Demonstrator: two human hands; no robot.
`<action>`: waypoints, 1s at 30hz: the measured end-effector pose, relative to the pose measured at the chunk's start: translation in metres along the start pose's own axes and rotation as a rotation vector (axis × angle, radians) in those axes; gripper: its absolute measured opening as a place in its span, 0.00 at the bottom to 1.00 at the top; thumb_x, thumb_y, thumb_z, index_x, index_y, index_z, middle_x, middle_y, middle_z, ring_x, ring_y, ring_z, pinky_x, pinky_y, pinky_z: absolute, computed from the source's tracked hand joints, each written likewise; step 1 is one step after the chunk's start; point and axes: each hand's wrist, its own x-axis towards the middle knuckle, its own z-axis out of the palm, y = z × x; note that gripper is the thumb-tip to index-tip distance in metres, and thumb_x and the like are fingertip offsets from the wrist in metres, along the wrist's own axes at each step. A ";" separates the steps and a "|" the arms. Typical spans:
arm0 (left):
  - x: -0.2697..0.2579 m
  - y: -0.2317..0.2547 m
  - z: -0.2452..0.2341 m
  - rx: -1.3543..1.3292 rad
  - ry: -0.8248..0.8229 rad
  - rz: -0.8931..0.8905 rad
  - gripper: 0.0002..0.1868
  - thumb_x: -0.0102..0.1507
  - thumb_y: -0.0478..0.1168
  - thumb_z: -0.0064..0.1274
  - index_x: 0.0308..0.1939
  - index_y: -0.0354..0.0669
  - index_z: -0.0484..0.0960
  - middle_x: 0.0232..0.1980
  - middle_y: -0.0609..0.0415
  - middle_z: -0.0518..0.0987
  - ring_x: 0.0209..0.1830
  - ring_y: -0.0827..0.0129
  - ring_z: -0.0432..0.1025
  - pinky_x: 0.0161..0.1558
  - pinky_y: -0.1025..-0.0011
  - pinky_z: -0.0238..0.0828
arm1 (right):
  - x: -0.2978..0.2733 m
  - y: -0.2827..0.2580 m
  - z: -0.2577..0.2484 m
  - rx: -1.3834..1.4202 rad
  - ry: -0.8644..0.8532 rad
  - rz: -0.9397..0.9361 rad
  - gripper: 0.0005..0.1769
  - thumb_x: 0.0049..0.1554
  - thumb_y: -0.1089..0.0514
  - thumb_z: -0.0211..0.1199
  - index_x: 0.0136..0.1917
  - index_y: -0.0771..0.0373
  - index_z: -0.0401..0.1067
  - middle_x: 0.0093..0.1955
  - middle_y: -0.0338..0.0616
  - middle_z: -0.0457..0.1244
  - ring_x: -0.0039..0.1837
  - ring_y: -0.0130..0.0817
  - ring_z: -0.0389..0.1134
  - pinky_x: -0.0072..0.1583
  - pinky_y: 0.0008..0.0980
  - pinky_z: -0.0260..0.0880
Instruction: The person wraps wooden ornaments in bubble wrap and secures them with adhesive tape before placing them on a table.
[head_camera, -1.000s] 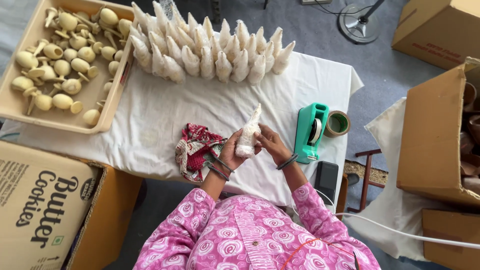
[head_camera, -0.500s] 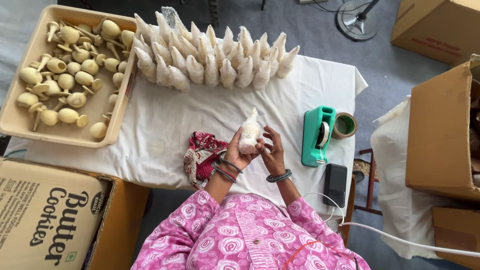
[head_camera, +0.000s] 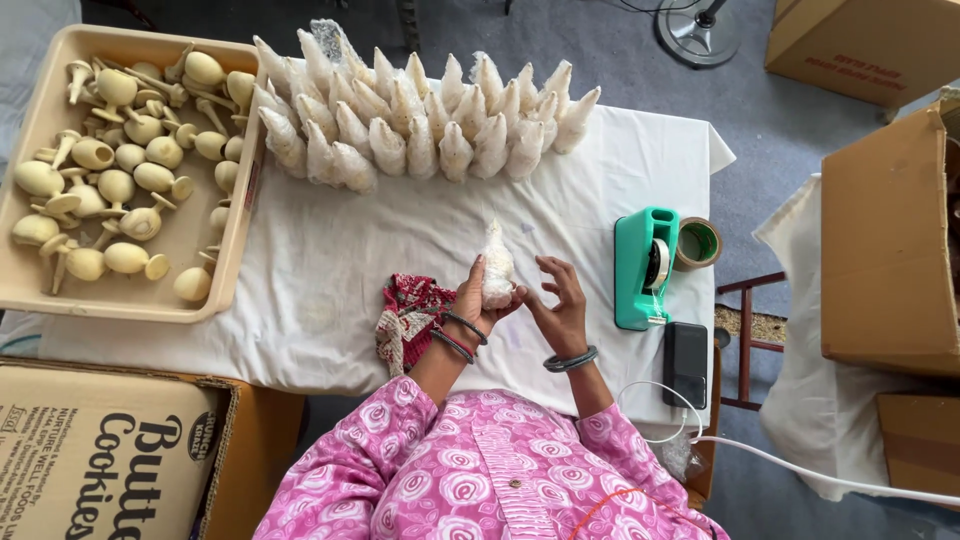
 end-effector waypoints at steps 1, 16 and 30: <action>0.002 0.001 -0.001 0.001 -0.004 -0.003 0.32 0.65 0.65 0.50 0.58 0.42 0.74 0.42 0.45 0.79 0.37 0.54 0.78 0.42 0.55 0.82 | 0.001 -0.005 0.001 -0.003 0.004 0.000 0.31 0.54 0.57 0.74 0.70 0.57 0.71 0.70 0.42 0.62 0.71 0.35 0.67 0.62 0.38 0.73; -0.007 0.007 0.010 0.239 -0.028 0.018 0.31 0.67 0.62 0.48 0.61 0.40 0.73 0.43 0.53 0.80 0.33 0.69 0.78 0.40 0.61 0.85 | 0.024 0.016 0.023 0.252 -0.217 0.300 0.52 0.49 0.54 0.75 0.80 0.56 0.52 0.78 0.41 0.53 0.77 0.38 0.55 0.67 0.47 0.63; 0.006 0.029 0.011 0.016 0.050 -0.033 0.27 0.60 0.52 0.61 0.58 0.46 0.73 0.49 0.51 0.81 0.45 0.57 0.81 0.38 0.59 0.82 | 0.000 0.018 0.024 0.042 0.092 -0.014 0.18 0.56 0.61 0.72 0.60 0.60 0.77 0.60 0.43 0.65 0.59 0.33 0.71 0.54 0.31 0.76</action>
